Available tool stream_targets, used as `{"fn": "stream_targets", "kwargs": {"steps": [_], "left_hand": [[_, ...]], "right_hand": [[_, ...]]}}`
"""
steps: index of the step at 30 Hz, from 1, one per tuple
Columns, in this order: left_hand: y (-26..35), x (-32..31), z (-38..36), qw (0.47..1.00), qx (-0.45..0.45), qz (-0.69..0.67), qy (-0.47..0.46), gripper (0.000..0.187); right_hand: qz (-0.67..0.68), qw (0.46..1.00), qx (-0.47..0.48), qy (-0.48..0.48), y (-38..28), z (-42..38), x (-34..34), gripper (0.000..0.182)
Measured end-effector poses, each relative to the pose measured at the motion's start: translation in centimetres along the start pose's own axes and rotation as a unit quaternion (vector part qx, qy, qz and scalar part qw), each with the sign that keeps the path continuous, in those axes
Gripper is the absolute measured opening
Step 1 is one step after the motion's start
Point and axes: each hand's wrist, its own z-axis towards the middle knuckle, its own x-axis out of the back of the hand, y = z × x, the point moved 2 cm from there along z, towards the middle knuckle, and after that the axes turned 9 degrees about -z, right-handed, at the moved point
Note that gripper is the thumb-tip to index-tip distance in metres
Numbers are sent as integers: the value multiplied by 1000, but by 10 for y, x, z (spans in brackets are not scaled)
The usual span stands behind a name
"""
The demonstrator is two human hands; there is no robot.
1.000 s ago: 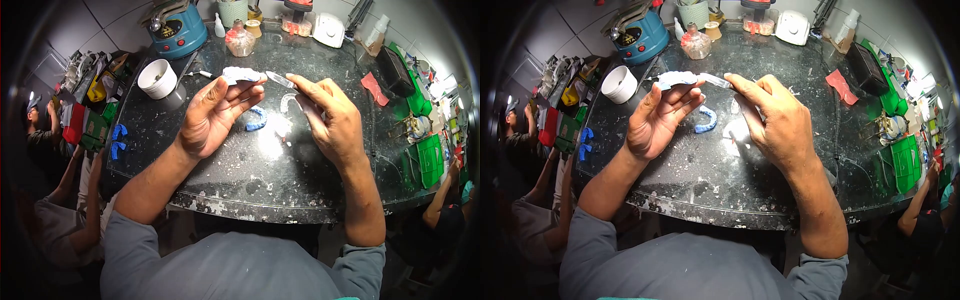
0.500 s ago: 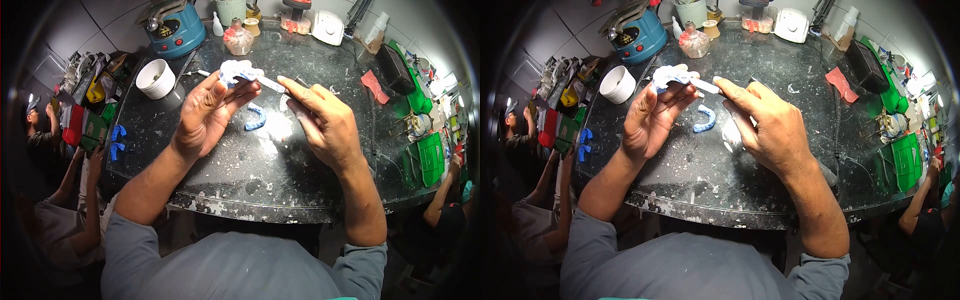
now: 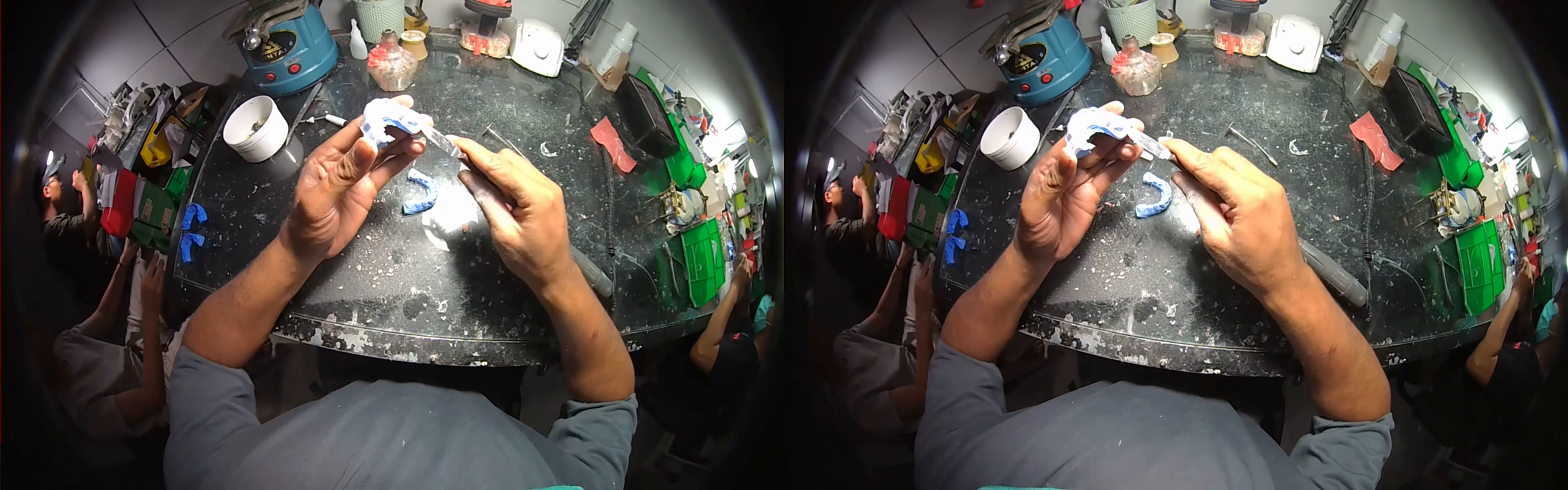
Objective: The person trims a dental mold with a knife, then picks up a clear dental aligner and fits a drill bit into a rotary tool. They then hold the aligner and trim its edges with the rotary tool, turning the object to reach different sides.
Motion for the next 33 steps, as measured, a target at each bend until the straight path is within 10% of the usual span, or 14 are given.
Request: {"fn": "stream_targets", "kwargs": {"steps": [4,9,11,13,15,16,17,19,21,23,25,27,30,33], "left_hand": [[3,-6,-1,997,12,-77,29,76],[-5,1,-3,996,11,-91,12,63],[-4,-4,-1,995,21,-99,13,71],[-3,-5,0,993,19,-116,-3,71],[-1,-4,-2,995,7,-100,9,69],[-2,-5,-3,997,15,-80,13,69],[-3,-5,-3,997,12,-79,17,69],[-5,-7,-1,992,13,-122,17,63],[-6,-8,-1,990,20,-141,1,61],[-3,-10,-2,993,19,-117,11,59],[-5,-4,-2,993,22,-113,-9,57],[-5,-5,-1,991,30,-130,-7,56],[-7,5,-3,994,35,-95,-35,62],[-8,2,-2,991,71,-110,0,61]], "right_hand": [[310,924,-214,-66,-1,-5,-8,34],[-143,990,2,7,-11,-2,3,40],[53,998,2,31,7,-4,-7,40],[430,835,-298,-169,-9,-1,4,40],[437,839,-282,-159,-3,-3,-3,38],[157,981,-104,-40,4,-3,-4,37],[-143,982,90,85,0,-4,-5,36],[-138,984,82,79,-7,0,5,33],[371,862,-304,-165,-6,-1,5,34],[316,907,-240,-143,5,-1,-1,34],[-114,992,46,34,-1,-3,2,32],[334,900,-255,-116,-6,-3,-3,25],[516,745,-322,-274,3,3,14,29],[305,876,-277,-252,5,5,14,27]]}}
